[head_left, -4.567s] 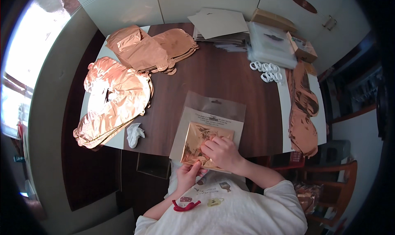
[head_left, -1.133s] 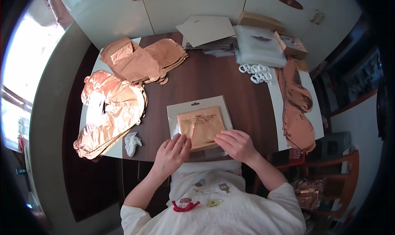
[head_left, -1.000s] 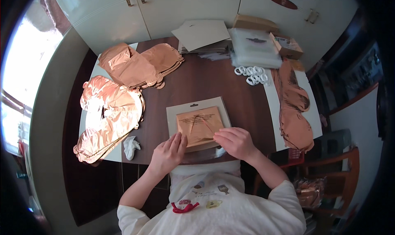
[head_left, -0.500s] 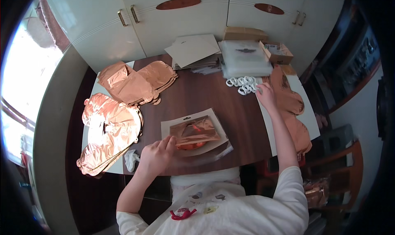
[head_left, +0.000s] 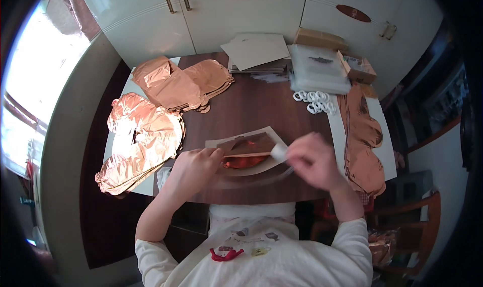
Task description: Folding and inserting foil balloons into plastic packaging with cardboard backings.
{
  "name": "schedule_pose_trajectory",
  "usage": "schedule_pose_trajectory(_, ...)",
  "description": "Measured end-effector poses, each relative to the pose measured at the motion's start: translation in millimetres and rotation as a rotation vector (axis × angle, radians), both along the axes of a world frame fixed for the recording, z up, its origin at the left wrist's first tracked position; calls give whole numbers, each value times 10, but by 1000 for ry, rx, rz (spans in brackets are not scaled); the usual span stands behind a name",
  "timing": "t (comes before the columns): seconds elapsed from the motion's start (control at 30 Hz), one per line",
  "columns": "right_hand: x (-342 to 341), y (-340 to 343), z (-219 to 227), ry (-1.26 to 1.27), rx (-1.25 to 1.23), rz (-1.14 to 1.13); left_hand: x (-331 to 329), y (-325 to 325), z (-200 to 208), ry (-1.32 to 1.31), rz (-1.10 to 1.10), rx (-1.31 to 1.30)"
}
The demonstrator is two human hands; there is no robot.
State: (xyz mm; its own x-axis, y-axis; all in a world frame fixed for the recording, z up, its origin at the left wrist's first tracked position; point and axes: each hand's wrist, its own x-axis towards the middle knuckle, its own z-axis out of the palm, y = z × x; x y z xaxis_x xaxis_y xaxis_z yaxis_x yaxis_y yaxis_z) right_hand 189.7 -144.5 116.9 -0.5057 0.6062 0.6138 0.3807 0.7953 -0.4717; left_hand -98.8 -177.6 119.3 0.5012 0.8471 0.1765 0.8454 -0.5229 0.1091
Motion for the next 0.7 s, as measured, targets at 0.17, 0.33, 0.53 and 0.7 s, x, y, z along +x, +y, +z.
schedule_pose_trajectory(0.17, -459, -265, -120, -134, 204, 76, 52, 3, -60, -20, -28, 43)
schedule_pose_trajectory(0.33, -571, -377, -314, -475, 301, -224, 65, -75, -104, 69, 16, 37)
schedule_pose_trajectory(0.53, -624, -494, -343, -393, 150, 11, 75, -162, -218, 113, 19, 69)
schedule_pose_trajectory(0.7, -790, -466, -616, -398, -58, 92, 131, -238, -317, 143, 10, 135)
